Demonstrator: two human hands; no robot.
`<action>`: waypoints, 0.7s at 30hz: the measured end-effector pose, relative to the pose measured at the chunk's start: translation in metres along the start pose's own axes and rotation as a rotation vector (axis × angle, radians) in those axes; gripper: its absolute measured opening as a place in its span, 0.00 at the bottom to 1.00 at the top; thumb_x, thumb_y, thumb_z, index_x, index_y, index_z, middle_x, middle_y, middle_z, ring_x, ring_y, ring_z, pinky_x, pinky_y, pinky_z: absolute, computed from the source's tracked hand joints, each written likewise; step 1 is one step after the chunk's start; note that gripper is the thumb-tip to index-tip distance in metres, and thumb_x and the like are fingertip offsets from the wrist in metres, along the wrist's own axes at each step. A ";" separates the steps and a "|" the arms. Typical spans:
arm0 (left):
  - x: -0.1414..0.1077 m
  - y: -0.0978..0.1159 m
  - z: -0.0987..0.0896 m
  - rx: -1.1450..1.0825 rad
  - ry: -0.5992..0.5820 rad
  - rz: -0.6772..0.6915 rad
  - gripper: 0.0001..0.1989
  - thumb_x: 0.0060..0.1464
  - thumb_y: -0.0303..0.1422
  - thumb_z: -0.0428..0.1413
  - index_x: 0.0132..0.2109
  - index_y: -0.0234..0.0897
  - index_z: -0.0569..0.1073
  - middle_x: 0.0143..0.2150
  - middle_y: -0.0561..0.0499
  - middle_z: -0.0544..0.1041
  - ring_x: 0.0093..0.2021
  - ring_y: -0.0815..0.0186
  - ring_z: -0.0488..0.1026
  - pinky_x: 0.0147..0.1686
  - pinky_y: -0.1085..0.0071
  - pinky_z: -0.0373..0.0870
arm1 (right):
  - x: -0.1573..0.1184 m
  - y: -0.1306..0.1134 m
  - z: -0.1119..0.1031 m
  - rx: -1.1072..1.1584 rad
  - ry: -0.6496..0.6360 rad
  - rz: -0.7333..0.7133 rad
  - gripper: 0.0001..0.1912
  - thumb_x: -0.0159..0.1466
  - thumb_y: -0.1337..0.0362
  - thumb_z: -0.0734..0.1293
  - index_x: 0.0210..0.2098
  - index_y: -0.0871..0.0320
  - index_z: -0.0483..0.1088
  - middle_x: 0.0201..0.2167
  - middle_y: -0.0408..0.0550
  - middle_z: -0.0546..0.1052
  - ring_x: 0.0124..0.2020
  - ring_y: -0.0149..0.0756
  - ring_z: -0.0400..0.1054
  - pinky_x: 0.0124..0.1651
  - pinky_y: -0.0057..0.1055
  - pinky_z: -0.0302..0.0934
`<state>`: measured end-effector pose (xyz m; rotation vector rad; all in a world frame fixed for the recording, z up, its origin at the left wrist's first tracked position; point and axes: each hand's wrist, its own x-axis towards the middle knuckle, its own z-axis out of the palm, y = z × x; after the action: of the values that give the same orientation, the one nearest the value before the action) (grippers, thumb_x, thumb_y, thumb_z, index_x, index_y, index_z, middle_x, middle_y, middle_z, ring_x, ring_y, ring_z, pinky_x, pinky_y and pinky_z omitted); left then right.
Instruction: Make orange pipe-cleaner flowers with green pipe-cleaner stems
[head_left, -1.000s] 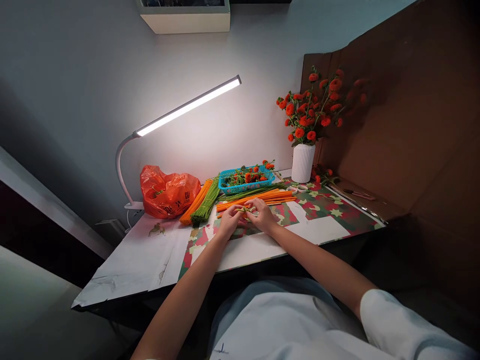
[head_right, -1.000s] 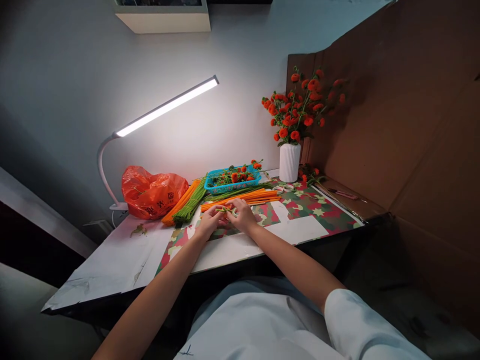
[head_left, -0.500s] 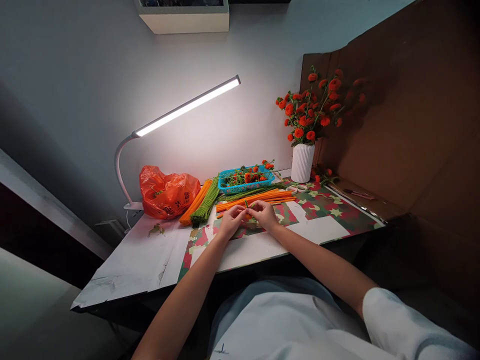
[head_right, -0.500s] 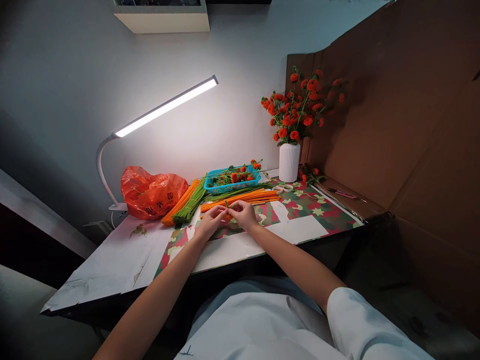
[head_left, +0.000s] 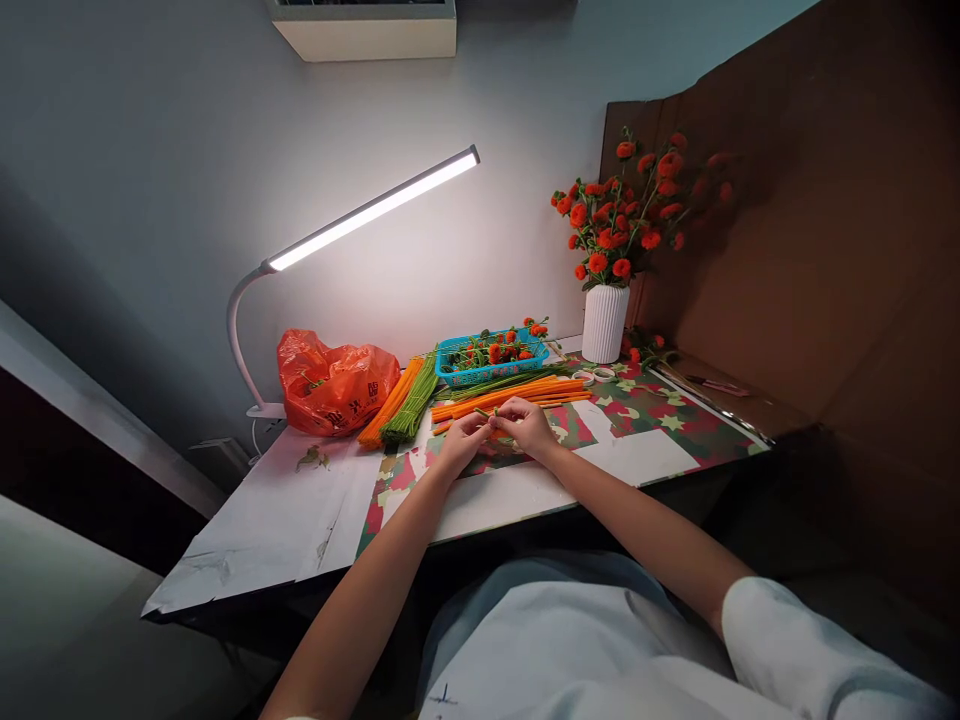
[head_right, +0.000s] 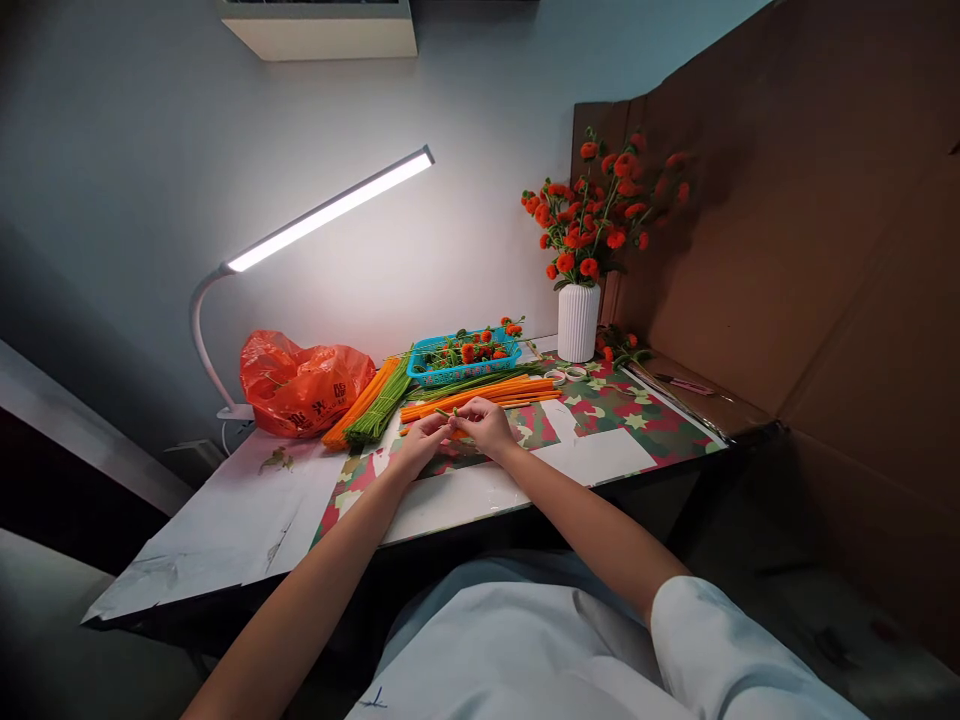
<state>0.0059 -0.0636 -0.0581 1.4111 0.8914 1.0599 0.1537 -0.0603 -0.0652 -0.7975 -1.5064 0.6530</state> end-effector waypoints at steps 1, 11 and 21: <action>0.000 0.000 0.000 -0.013 -0.007 -0.008 0.19 0.39 0.44 0.65 0.31 0.34 0.72 0.26 0.55 0.71 0.22 0.71 0.70 0.20 0.74 0.71 | 0.000 0.001 0.000 0.004 -0.002 -0.006 0.15 0.54 0.51 0.70 0.22 0.57 0.74 0.24 0.45 0.71 0.26 0.32 0.63 0.28 0.29 0.57; 0.000 0.003 -0.004 -0.232 -0.259 -0.219 0.19 0.45 0.43 0.62 0.39 0.36 0.71 0.36 0.48 0.74 0.34 0.63 0.76 0.31 0.68 0.75 | -0.005 -0.010 -0.006 0.032 -0.110 -0.136 0.12 0.56 0.52 0.70 0.28 0.54 0.79 0.29 0.46 0.71 0.34 0.35 0.65 0.36 0.32 0.61; 0.003 -0.001 -0.012 -0.337 -0.316 -0.280 0.17 0.45 0.39 0.65 0.38 0.36 0.68 0.26 0.55 0.70 0.22 0.71 0.72 0.17 0.79 0.65 | -0.006 -0.014 -0.013 -0.165 -0.190 -0.380 0.06 0.61 0.62 0.68 0.33 0.52 0.79 0.31 0.47 0.72 0.35 0.35 0.65 0.39 0.34 0.62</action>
<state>-0.0046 -0.0564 -0.0589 1.0939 0.6229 0.7109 0.1649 -0.0746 -0.0566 -0.5589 -1.8435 0.3290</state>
